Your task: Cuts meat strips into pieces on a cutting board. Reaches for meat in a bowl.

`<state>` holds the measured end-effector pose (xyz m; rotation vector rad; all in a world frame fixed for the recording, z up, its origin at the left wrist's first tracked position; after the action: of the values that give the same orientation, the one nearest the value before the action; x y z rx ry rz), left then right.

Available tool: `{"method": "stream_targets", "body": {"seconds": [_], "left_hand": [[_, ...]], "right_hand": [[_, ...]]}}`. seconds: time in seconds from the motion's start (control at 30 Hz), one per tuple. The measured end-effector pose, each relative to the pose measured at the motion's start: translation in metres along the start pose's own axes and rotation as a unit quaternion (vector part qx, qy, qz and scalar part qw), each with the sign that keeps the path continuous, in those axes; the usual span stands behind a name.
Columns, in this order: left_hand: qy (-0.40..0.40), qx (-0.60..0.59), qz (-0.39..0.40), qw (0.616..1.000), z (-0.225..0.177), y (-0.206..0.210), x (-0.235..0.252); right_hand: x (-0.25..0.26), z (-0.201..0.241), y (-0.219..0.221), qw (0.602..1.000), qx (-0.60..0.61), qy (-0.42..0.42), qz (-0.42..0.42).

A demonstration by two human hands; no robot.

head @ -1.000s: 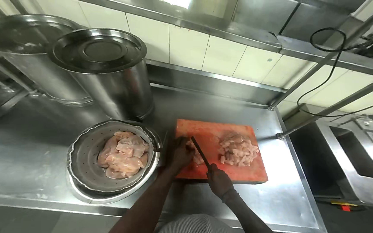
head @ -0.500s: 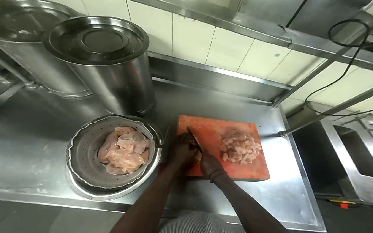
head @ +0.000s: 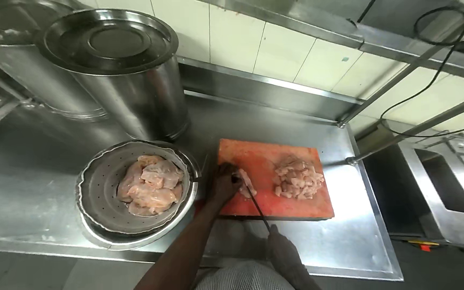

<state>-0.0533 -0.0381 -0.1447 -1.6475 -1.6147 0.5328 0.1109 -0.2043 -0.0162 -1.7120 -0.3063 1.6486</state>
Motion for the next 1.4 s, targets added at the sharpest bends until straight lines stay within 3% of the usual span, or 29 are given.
{"method": "stream_targets", "body": {"seconds": [0.1, 0.23, 0.37, 0.53, 0.63, 0.73, 0.8, 0.9, 1.0, 1.13, 1.27, 1.4], "left_hand": [[-0.018, -0.027, -0.034, 0.999, 0.001, 0.001, 0.001], [-0.058, 0.016, 0.024, 0.998, 0.001, 0.002, 0.007], [-0.092, 0.000, 0.121, 0.988, -0.026, -0.017, 0.011], [-0.066, -0.059, 0.204, 0.975, -0.093, -0.052, 0.012], [-0.039, -0.178, 0.195, 0.964, -0.121, -0.064, 0.029], [-0.044, -0.274, 0.136, 0.951, -0.130, -0.070, 0.051], [-0.070, -0.255, 0.101, 0.959, -0.115, -0.067, 0.063], [-0.084, -0.066, 0.141, 0.984, -0.079, -0.054, 0.060], [0.034, 0.120, 0.249, 0.960, -0.045, -0.029, 0.035], [0.056, 0.199, 0.259, 0.944, -0.041, -0.017, 0.020], [0.013, 0.091, 0.308, 0.947, -0.078, -0.031, 0.024], [0.038, -0.036, 0.273, 0.960, -0.127, -0.055, 0.019]], "right_hand": [[0.005, -0.043, 0.029, 1.000, 0.018, 0.006, 0.003], [0.045, -0.132, 0.096, 0.978, 0.157, -0.077, -0.110], [0.053, -0.167, 0.118, 0.891, 0.402, -0.054, -0.205], [0.075, -0.180, 0.130, 0.742, 0.626, -0.031, -0.237], [0.077, -0.180, 0.130, 0.673, 0.703, -0.038, -0.226], [0.076, -0.182, 0.129, 0.667, 0.714, -0.038, -0.210], [0.076, -0.182, 0.128, 0.666, 0.716, -0.037, -0.205], [0.077, -0.183, 0.130, 0.660, 0.721, -0.043, -0.204], [0.078, -0.184, 0.130, 0.659, 0.723, -0.043, -0.203], [0.078, -0.185, 0.129, 0.666, 0.719, -0.041, -0.196], [0.077, -0.185, 0.126, 0.668, 0.717, -0.040, -0.196], [0.077, -0.184, 0.126, 0.669, 0.716, -0.038, -0.195]]}}
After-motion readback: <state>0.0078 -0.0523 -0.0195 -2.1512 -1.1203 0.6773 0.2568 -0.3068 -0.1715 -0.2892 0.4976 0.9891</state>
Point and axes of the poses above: each hand's wrist, its own x-axis towards the middle knuckle, its own y-axis out of the palm, z = x × y, the point moved 1 cm from there along x, towards the middle knuckle, and after that the axes turned 2 degrees about x, right-handed, at the moved point
